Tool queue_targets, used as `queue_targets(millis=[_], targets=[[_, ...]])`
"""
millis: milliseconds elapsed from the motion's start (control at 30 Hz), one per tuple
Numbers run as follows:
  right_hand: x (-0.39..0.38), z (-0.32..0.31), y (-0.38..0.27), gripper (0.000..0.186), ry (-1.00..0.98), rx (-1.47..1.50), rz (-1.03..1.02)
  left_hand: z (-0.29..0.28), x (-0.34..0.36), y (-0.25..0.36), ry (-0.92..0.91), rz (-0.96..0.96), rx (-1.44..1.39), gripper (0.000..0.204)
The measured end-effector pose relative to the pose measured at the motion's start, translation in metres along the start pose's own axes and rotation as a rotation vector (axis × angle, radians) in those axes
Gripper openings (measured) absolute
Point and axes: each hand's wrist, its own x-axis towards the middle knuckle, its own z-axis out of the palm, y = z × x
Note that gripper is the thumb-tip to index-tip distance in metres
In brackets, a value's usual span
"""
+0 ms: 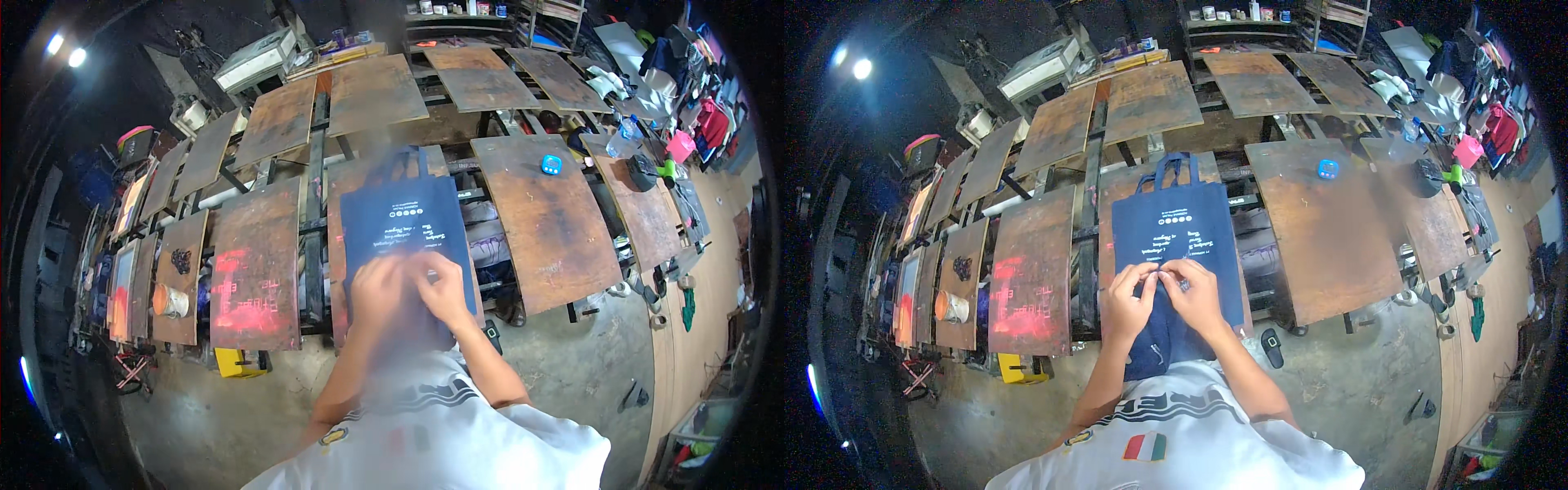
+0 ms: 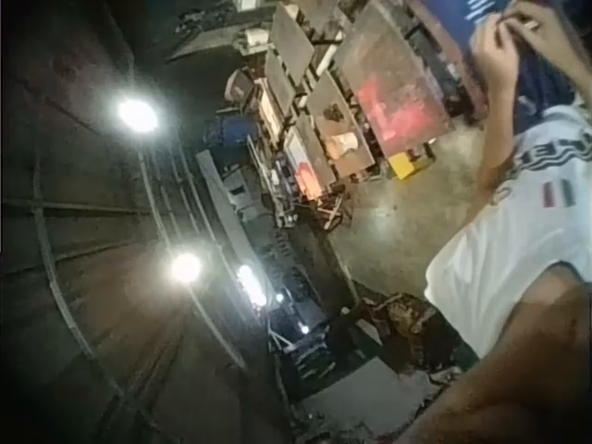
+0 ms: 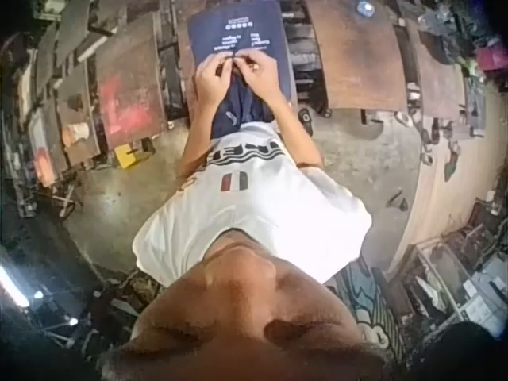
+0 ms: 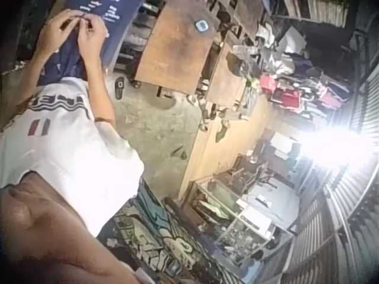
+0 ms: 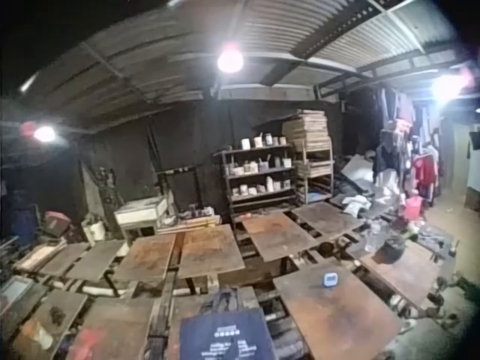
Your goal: Screen printing a design onto tote bags and then inspecting and arranging them.
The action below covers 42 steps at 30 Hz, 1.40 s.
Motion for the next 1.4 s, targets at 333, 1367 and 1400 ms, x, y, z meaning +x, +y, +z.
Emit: queue_targets(millis=[333, 1367, 1400], targets=[[-0.003, 0.002, 0.0, 0.008, -0.02, 0.118, 0.002, 0.01, -0.006, -0.002, 0.03, -0.1, -0.112, 0.003], [0.002, -0.01, -0.013, 0.012, -0.068, 0.157, 0.003, 0.01, -0.012, -0.009, 0.003, -0.11, -0.171, 0.008], [0.003, -0.012, -0.013, 0.012, -0.083, 0.129, -0.018, 0.007, -0.01, -0.004, -0.012, -0.122, -0.17, 0.009]])
